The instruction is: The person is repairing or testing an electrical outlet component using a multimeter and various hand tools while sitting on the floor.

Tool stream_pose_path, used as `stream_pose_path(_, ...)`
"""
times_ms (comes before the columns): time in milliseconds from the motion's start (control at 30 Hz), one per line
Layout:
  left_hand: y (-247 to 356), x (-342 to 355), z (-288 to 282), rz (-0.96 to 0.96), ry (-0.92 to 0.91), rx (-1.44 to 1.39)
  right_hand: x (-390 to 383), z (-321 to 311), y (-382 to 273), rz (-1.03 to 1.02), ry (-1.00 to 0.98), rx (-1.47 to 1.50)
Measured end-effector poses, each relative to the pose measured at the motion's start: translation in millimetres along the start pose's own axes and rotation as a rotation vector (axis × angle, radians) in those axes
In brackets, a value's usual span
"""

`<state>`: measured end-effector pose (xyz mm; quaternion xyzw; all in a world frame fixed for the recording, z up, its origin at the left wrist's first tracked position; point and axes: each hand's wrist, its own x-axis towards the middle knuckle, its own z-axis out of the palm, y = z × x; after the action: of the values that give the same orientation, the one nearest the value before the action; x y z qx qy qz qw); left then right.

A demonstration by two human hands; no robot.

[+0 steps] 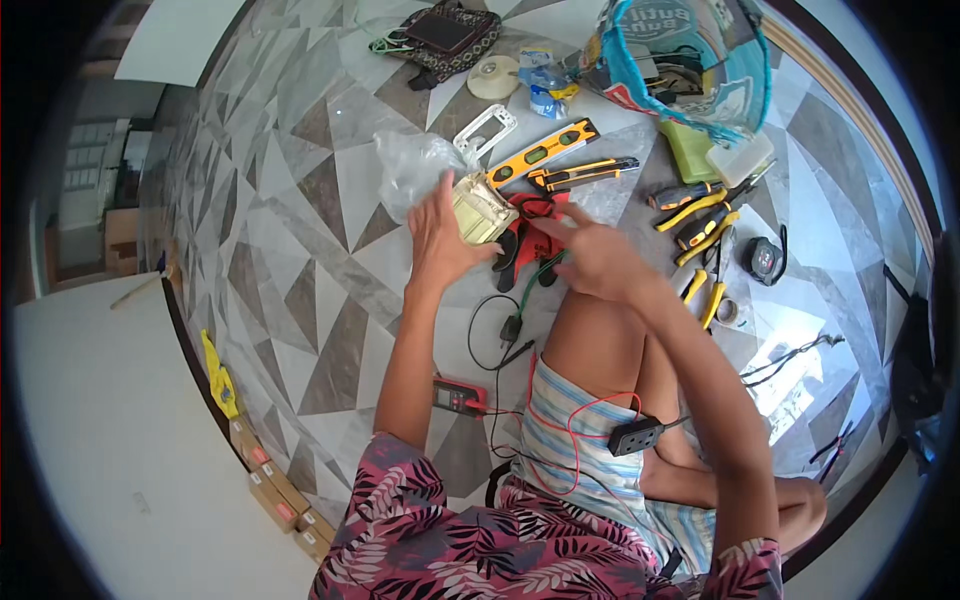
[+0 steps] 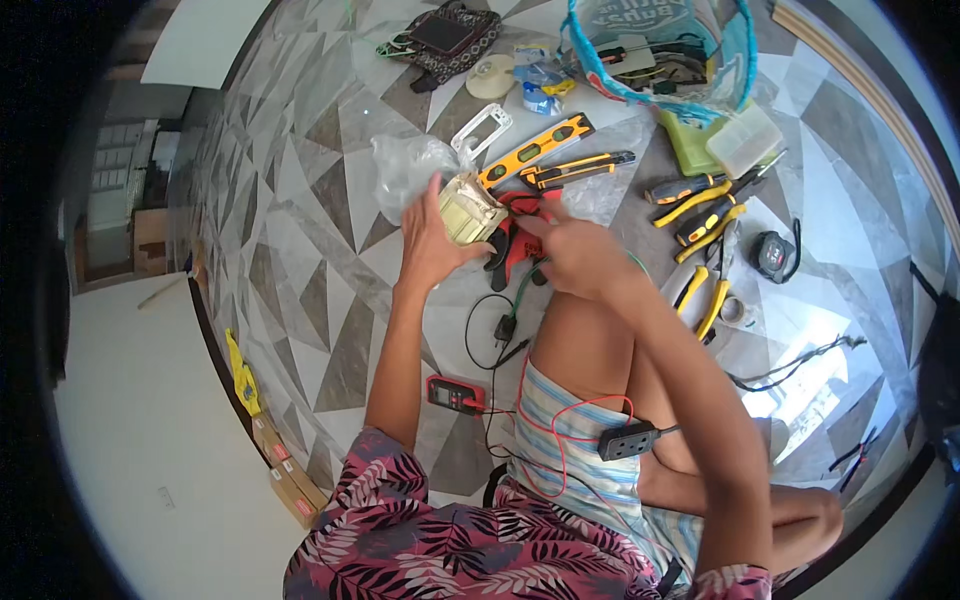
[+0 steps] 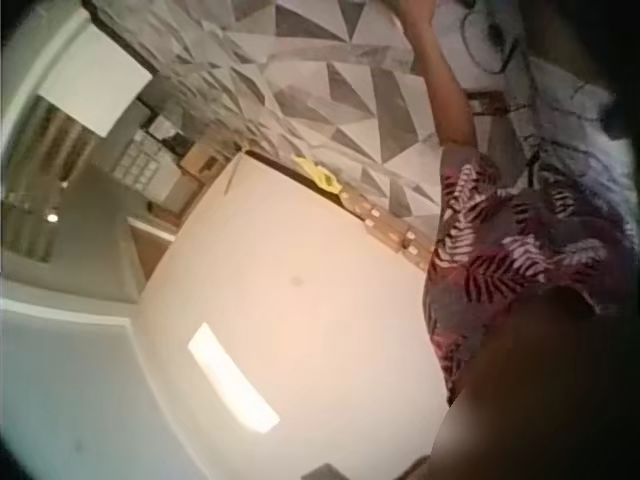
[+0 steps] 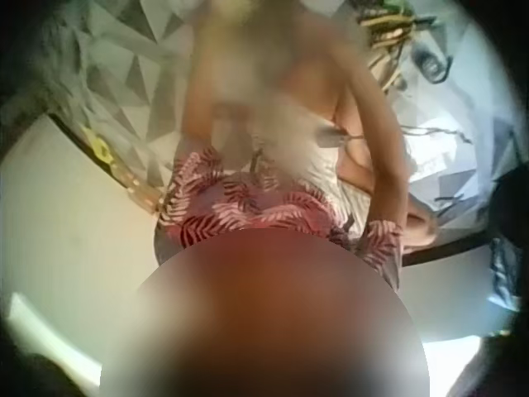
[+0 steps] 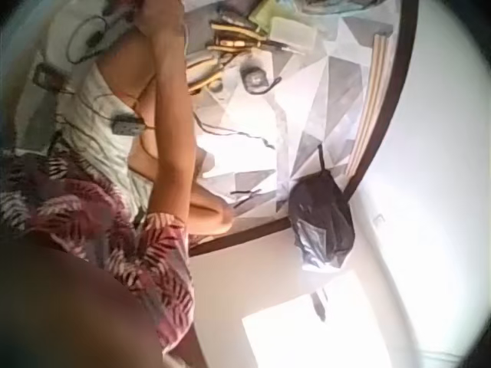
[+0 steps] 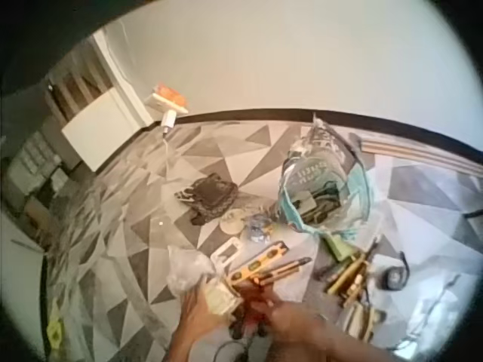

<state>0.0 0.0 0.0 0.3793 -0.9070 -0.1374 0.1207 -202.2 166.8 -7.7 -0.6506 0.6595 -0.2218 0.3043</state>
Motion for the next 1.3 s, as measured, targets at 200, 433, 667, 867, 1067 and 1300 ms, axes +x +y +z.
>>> stream_pose_path(200, -45.4, -14.3, -27.0, -0.119, 0.057, -0.134, 37.2, 45.7, 31.2, 0.152, 0.016, -0.299)
stream_pose_path(433, -68.1, -55.4, -36.1, -0.094, 0.01, -0.052, 53.6, 45.3, -20.6, 0.112, 0.372, -0.397)
stream_pose_path(667, -54.1, -105.1, 0.3, -0.03, -0.125, 0.049, 101.5, 114.5, -33.4, 0.162, 0.24, -0.462)
stream_pose_path(867, -39.6, -129.4, 11.0, -0.056, -0.114, 0.131, 98.4, 84.8, -52.7, 0.169, 0.362, -0.394)
stream_pose_path(1067, 92.9, -153.6, -30.1, 0.222, 0.085, -0.469, 80.1, 5.1, -61.6, 0.201, 0.208, -0.102)
stream_pose_path(1300, 178.1, -212.3, -43.0, 0.251, -0.205, -0.809, -70.2, -70.0, -41.8, -0.047, 0.482, 0.549)
